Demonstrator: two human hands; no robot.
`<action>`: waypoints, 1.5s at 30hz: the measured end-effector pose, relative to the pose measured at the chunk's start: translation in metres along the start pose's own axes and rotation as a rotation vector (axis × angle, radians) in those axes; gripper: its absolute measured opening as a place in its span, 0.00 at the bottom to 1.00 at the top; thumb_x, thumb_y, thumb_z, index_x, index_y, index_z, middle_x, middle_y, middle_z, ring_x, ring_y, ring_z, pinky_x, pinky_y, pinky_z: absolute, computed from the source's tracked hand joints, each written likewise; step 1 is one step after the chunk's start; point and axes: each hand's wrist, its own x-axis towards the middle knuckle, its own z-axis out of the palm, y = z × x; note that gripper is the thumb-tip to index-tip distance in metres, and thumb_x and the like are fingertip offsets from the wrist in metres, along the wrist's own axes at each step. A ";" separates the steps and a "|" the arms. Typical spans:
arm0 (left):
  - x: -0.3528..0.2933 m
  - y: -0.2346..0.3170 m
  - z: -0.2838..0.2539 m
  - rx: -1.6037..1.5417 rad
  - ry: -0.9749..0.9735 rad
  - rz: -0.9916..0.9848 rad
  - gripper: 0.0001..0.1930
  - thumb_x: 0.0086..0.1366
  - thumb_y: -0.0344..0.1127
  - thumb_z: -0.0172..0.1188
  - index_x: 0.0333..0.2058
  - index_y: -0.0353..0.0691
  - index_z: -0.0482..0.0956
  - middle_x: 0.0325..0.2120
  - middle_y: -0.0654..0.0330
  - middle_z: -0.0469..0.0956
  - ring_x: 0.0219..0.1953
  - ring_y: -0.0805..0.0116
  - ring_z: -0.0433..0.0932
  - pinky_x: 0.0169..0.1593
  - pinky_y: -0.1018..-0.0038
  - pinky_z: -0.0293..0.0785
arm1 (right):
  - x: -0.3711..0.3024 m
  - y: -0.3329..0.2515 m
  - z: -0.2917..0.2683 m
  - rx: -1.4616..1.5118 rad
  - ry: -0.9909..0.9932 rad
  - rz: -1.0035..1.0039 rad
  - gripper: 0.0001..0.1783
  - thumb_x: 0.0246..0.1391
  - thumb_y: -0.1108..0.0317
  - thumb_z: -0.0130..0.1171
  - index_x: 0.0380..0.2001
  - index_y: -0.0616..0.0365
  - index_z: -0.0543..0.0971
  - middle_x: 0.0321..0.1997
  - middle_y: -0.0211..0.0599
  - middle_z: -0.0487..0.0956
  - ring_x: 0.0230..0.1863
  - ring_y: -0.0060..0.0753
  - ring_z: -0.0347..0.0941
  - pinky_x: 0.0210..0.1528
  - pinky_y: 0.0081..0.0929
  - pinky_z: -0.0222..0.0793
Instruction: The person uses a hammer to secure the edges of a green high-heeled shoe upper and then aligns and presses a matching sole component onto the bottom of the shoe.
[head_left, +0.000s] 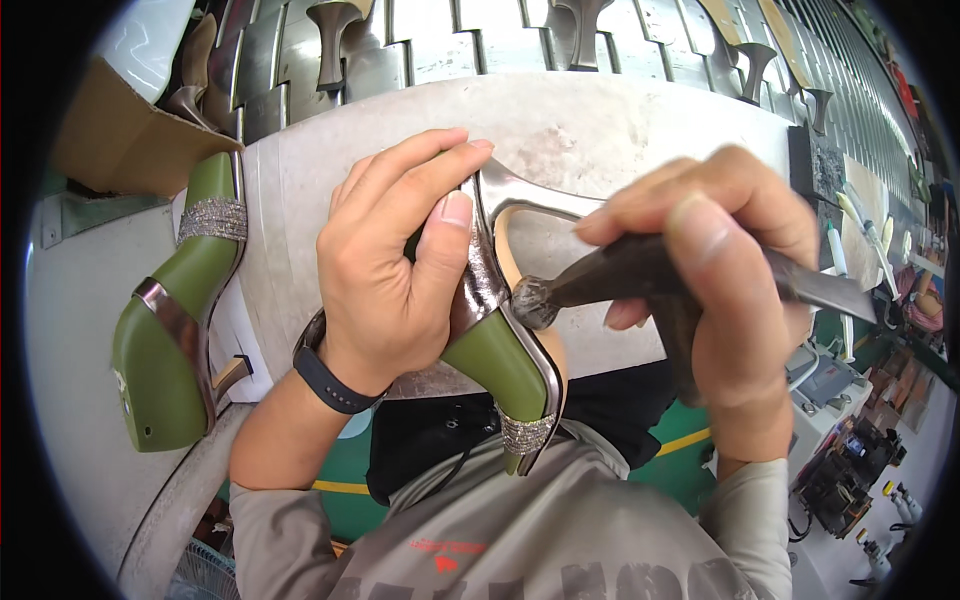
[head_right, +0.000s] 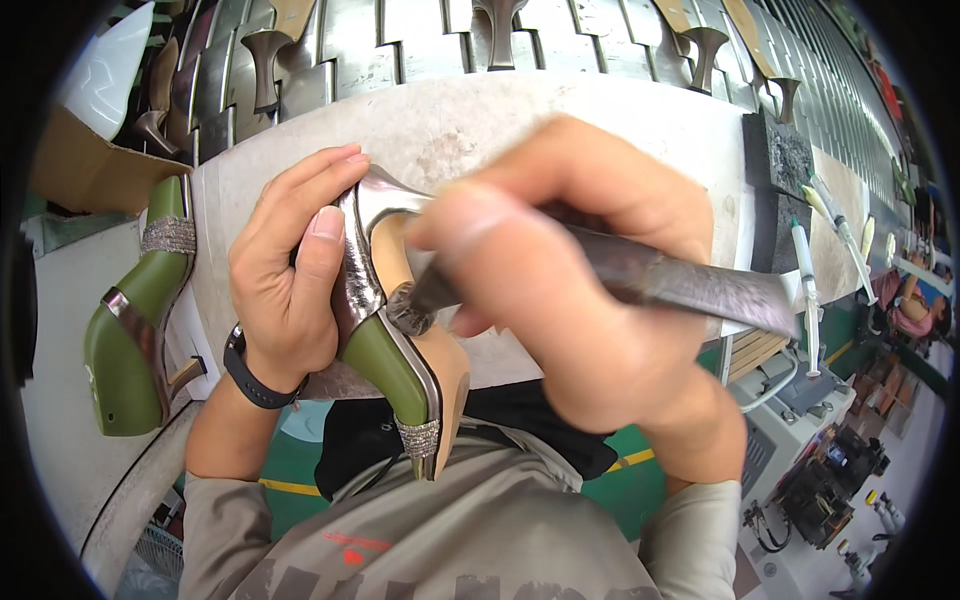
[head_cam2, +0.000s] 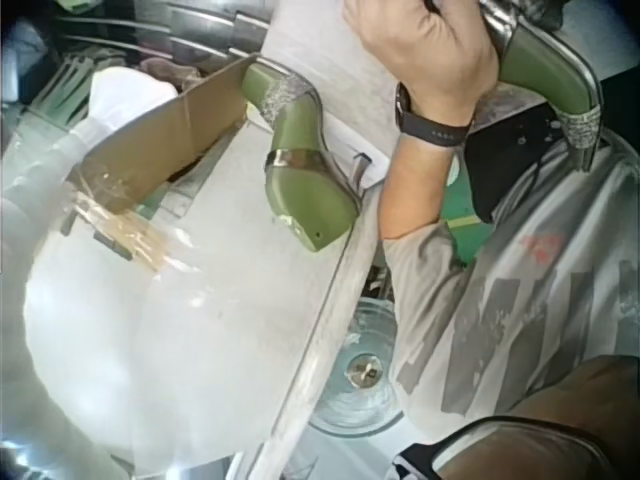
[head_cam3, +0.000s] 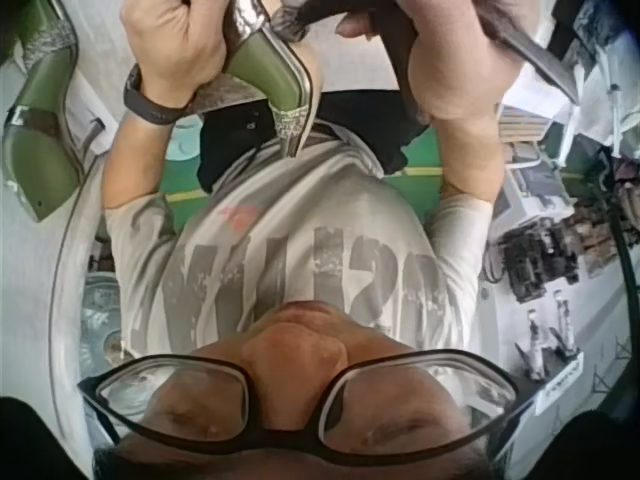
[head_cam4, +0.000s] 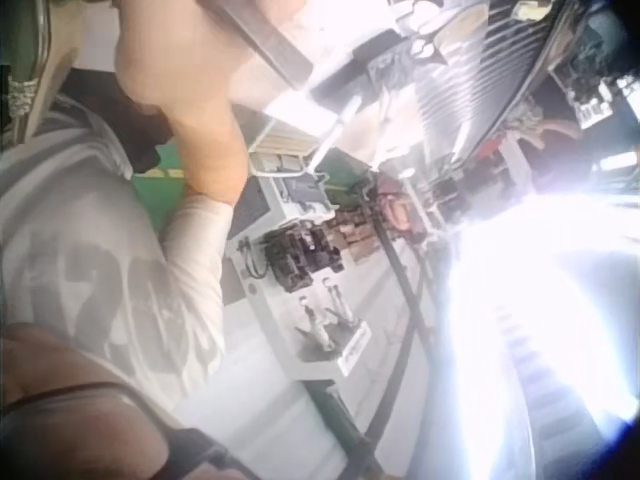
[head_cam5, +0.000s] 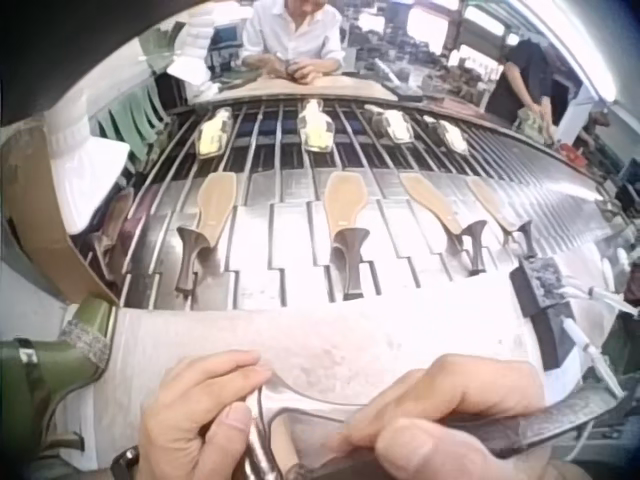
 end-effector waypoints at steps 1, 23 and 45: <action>0.001 -0.001 0.002 0.001 0.003 0.005 0.16 0.67 0.30 0.58 0.50 0.36 0.86 0.49 0.48 0.84 0.47 0.50 0.81 0.54 0.62 0.73 | -0.005 0.007 0.000 0.084 0.091 0.066 0.19 0.67 0.56 0.53 0.34 0.64 0.77 0.35 0.55 0.84 0.21 0.29 0.78 0.23 0.21 0.77; 0.006 0.004 0.003 0.048 -0.055 0.054 0.16 0.64 0.29 0.61 0.50 0.36 0.86 0.50 0.48 0.84 0.48 0.49 0.81 0.55 0.61 0.72 | 0.029 -0.009 0.006 -0.128 0.043 -0.034 0.18 0.65 0.58 0.55 0.32 0.65 0.80 0.31 0.49 0.86 0.23 0.29 0.80 0.23 0.21 0.74; 0.002 0.006 -0.002 -0.013 -0.079 0.055 0.16 0.69 0.27 0.54 0.52 0.30 0.84 0.52 0.44 0.83 0.56 0.54 0.81 0.62 0.66 0.72 | -0.021 0.006 0.005 0.057 0.117 -0.014 0.19 0.66 0.60 0.51 0.36 0.69 0.78 0.33 0.54 0.84 0.17 0.29 0.74 0.23 0.20 0.74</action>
